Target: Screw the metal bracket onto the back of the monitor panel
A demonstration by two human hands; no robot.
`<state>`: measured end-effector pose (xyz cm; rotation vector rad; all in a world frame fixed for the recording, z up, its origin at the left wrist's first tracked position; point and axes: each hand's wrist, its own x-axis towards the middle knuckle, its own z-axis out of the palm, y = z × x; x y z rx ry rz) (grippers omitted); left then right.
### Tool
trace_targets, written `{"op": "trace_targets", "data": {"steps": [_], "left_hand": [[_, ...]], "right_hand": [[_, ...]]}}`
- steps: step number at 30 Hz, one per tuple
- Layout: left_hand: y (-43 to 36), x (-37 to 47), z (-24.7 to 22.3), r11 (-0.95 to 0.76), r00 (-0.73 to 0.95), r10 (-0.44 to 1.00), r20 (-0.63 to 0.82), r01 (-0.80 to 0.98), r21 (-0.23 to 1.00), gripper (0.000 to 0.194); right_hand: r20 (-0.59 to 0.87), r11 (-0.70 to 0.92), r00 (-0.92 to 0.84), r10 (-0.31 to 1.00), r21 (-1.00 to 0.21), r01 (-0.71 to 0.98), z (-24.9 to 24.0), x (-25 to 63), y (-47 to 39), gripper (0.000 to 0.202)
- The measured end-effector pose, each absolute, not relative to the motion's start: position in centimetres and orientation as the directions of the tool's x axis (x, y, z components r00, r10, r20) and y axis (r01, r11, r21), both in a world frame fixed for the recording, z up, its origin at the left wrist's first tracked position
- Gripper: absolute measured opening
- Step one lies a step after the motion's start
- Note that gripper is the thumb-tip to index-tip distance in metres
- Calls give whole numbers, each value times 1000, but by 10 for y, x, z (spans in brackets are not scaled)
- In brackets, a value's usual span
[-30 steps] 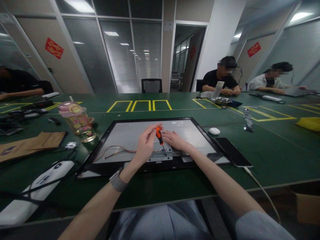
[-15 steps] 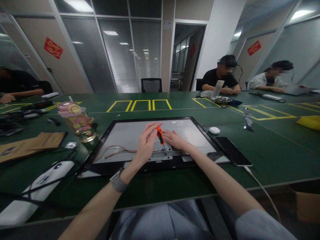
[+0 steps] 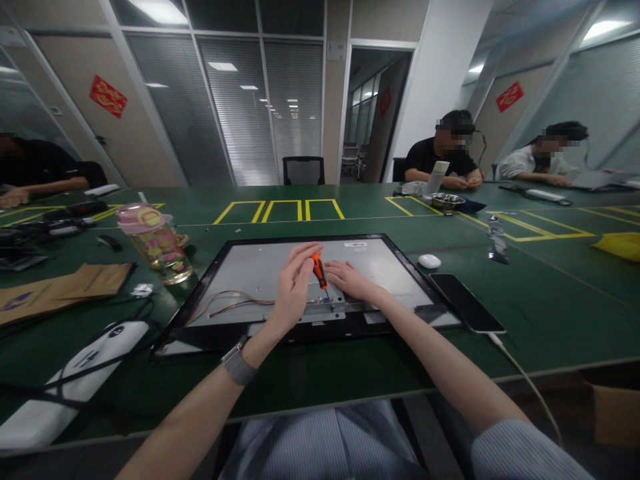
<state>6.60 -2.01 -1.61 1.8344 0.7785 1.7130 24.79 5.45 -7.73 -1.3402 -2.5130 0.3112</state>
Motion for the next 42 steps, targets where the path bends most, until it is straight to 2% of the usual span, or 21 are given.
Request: {"op": "trace_targets", "data": {"steps": [4, 10, 14, 17, 21, 25, 29, 33, 38, 42], "left_hand": [[-25, 66, -13, -677, 81, 736, 673, 40, 735, 28], [-22, 67, -16, -703, 7, 707, 707, 118, 702, 14], [-21, 66, -16, -702, 11, 705, 709, 147, 696, 20], [-24, 66, -14, -704, 75, 710, 700, 76, 706, 30], [-25, 67, -13, -672, 129, 735, 665, 18, 740, 30], [-22, 68, -17, -699, 51, 715, 698, 89, 709, 18], [-22, 67, -17, -689, 8, 720, 694, 137, 712, 19], [-27, 66, -11, -717, 45, 695, 717, 114, 688, 28], [-29, 67, -9, -662, 90, 747, 659, 15, 749, 25], [-24, 68, -14, -680, 18, 733, 680, 65, 730, 17]], "right_hand": [[132, 555, -542, 830, -292, 779, -74, 246, 52, 40], [125, 542, -532, 838, -311, 781, -76, 248, 54, 41], [127, 552, -541, 831, -307, 775, -77, 248, 54, 41], [138, 548, -533, 835, -293, 784, -75, 247, 53, 41], [128, 552, -539, 832, -279, 786, -74, 246, 52, 41], [124, 549, -539, 833, -295, 782, -76, 248, 54, 42], [127, 550, -539, 833, -306, 777, -76, 249, 54, 42], [121, 555, -546, 829, -297, 777, -75, 248, 53, 42], [126, 553, -541, 831, -283, 784, -75, 247, 53, 41], [128, 551, -540, 832, -305, 777, -75, 248, 53, 41]]}}
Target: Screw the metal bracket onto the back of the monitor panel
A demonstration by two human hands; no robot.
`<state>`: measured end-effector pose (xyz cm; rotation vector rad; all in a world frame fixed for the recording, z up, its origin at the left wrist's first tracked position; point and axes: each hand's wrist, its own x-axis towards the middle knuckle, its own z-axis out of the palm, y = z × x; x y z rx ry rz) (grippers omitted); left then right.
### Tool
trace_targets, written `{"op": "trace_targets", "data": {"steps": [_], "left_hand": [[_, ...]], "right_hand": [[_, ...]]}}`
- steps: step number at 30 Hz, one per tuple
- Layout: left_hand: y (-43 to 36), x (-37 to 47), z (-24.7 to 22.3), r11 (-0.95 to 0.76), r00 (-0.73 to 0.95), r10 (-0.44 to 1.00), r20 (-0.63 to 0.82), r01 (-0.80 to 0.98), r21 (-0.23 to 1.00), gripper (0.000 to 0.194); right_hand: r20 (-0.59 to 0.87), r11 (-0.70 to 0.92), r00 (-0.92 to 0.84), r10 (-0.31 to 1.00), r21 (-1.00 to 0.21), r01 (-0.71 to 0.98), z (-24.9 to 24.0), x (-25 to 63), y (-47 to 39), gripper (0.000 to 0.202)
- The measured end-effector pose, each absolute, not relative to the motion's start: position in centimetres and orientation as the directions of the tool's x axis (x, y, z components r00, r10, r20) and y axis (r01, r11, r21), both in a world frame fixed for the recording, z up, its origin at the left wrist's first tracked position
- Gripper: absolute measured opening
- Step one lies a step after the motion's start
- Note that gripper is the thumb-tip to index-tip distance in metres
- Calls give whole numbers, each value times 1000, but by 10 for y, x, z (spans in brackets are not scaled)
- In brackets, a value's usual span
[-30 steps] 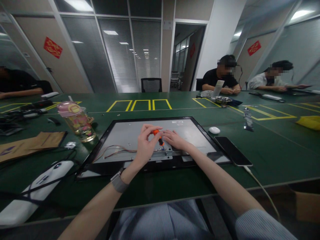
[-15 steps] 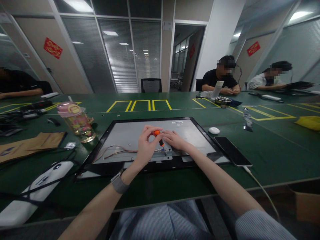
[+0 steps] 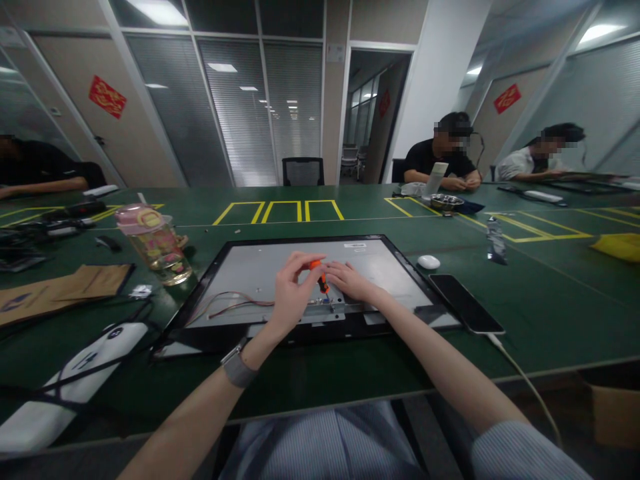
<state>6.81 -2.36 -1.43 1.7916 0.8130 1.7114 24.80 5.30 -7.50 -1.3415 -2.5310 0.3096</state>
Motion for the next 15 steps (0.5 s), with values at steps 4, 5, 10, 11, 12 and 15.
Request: {"op": "trace_targets", "data": {"steps": [4, 5, 10, 11, 12, 15], "left_hand": [[-20, 68, -17, -690, 6, 721, 693, 109, 716, 18], [-20, 68, -17, -689, 9, 721, 693, 112, 716, 19], [-23, 67, -12, -668, 61, 744, 665, 86, 740, 22], [-23, 66, -12, -657, 78, 753, 653, 64, 751, 24], [-23, 66, -12, -646, 98, 761, 641, 39, 762, 25], [-21, 65, -14, -638, 132, 763, 632, 3, 770, 27]], "right_hand": [[137, 554, -540, 830, -316, 770, -75, 249, 53, 41], [138, 554, -540, 830, -317, 770, -75, 249, 53, 42], [130, 547, -536, 834, -312, 777, -75, 248, 53, 41], [129, 547, -536, 834, -309, 778, -75, 247, 53, 41], [129, 548, -537, 834, -306, 778, -76, 247, 53, 41], [136, 553, -538, 832, -302, 777, -76, 247, 54, 42]]}}
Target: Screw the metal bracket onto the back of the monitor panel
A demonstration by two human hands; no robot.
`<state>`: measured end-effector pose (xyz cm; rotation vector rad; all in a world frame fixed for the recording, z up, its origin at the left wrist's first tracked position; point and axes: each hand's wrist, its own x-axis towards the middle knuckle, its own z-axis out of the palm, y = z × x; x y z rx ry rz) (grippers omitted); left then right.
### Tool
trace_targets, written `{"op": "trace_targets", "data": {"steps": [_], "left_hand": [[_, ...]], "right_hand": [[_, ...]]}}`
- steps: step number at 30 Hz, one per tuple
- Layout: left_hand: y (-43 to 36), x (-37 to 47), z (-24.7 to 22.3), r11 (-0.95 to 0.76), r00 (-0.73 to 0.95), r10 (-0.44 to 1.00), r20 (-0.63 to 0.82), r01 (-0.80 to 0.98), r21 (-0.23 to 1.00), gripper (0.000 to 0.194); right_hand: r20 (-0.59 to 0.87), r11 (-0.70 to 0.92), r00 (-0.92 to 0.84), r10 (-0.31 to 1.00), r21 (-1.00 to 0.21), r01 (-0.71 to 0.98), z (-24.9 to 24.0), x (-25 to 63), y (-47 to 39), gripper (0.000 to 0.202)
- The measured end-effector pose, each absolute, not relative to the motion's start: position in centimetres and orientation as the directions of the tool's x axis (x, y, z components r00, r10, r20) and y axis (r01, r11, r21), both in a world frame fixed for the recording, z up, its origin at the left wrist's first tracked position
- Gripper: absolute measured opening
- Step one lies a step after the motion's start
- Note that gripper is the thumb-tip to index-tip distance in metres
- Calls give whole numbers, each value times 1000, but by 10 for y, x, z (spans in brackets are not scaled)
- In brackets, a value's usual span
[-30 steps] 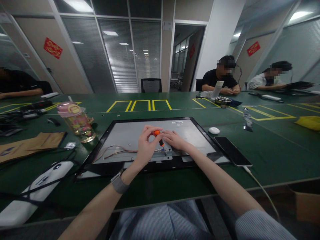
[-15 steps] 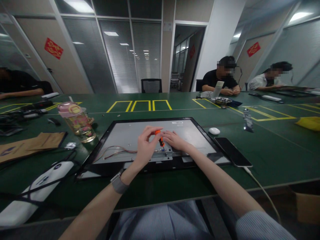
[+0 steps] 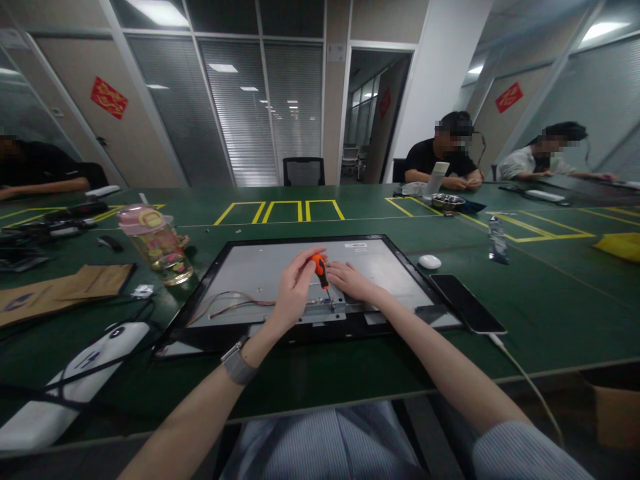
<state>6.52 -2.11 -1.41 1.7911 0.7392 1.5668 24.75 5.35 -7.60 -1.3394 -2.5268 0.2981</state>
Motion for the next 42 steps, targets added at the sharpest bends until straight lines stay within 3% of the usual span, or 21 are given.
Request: {"op": "trace_targets", "data": {"steps": [7, 14, 22, 32, 42], "left_hand": [[-22, 65, -11, -681, 31, 730, 683, 111, 724, 17], [-18, 62, -12, -624, 78, 780, 621, 17, 781, 25], [-21, 65, -12, -690, 31, 721, 692, 114, 714, 18], [-24, 65, -12, -669, 152, 737, 659, 25, 743, 29], [-21, 67, -14, -692, 77, 722, 688, 116, 713, 22]], "right_hand": [[135, 553, -540, 831, -311, 773, -76, 248, 54, 41], [144, 548, -532, 835, -311, 776, -77, 248, 54, 41], [145, 564, -547, 825, -294, 772, -78, 248, 56, 41], [144, 553, -535, 833, -273, 787, -78, 246, 55, 41], [136, 554, -540, 831, -302, 776, -76, 248, 53, 40]]}}
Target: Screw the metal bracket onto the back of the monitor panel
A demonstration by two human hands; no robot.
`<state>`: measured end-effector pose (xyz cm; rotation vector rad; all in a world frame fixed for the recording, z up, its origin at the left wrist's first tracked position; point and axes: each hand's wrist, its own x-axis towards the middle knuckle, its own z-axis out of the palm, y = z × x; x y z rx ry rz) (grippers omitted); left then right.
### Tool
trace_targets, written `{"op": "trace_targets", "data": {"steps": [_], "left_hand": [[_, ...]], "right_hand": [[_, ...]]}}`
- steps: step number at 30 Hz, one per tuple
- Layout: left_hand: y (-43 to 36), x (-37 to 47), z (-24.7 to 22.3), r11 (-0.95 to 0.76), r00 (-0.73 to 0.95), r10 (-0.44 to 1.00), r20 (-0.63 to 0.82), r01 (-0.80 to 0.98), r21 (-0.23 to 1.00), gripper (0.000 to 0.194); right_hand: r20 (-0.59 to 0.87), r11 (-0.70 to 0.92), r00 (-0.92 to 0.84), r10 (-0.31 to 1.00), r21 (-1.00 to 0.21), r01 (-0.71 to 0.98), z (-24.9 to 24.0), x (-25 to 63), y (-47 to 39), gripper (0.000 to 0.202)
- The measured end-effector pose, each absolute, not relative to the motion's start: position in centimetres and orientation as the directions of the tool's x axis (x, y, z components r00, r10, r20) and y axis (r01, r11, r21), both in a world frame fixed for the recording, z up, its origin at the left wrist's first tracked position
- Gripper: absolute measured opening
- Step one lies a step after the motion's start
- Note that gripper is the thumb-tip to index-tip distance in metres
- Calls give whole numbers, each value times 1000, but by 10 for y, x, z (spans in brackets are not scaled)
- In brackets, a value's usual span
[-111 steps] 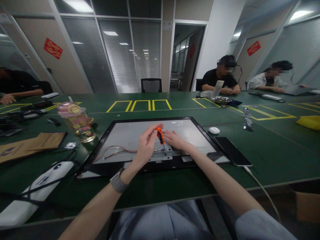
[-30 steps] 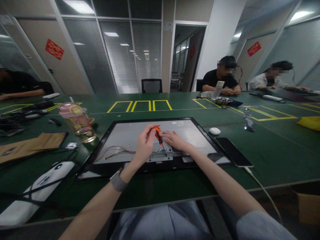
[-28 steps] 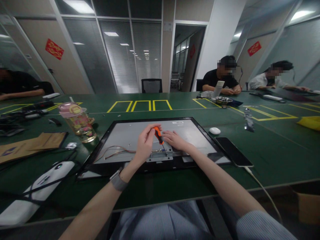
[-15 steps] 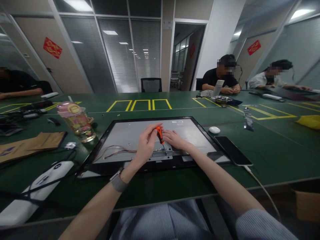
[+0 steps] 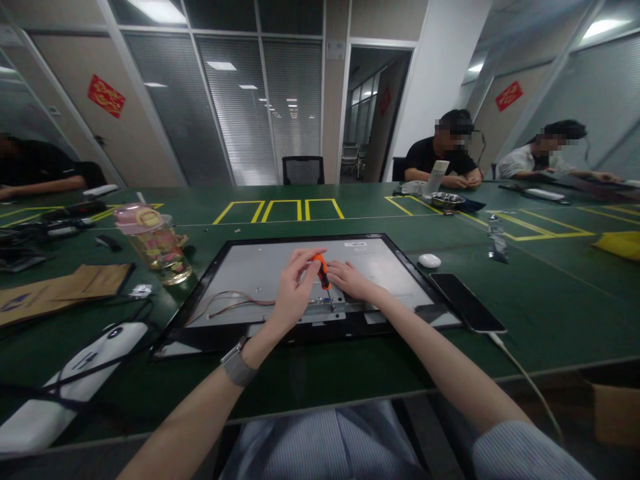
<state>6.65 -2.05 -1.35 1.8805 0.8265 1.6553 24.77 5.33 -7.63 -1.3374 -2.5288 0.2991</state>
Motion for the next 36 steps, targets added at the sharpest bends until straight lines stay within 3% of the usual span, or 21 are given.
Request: {"op": "trace_targets", "data": {"steps": [19, 24, 30, 36], "left_hand": [[-25, 67, -14, -687, 94, 726, 681, 70, 723, 29], [-21, 66, -16, -694, 24, 714, 700, 159, 703, 22], [-24, 66, -13, -687, 91, 726, 681, 106, 719, 30], [-24, 67, -17, -701, 52, 710, 702, 153, 697, 21]], "right_hand": [[139, 555, -539, 831, -283, 782, -77, 247, 54, 41], [136, 546, -532, 836, -309, 779, -77, 247, 54, 40], [139, 552, -537, 832, -303, 777, -76, 247, 53, 40], [128, 547, -536, 834, -310, 777, -76, 248, 54, 41]]}}
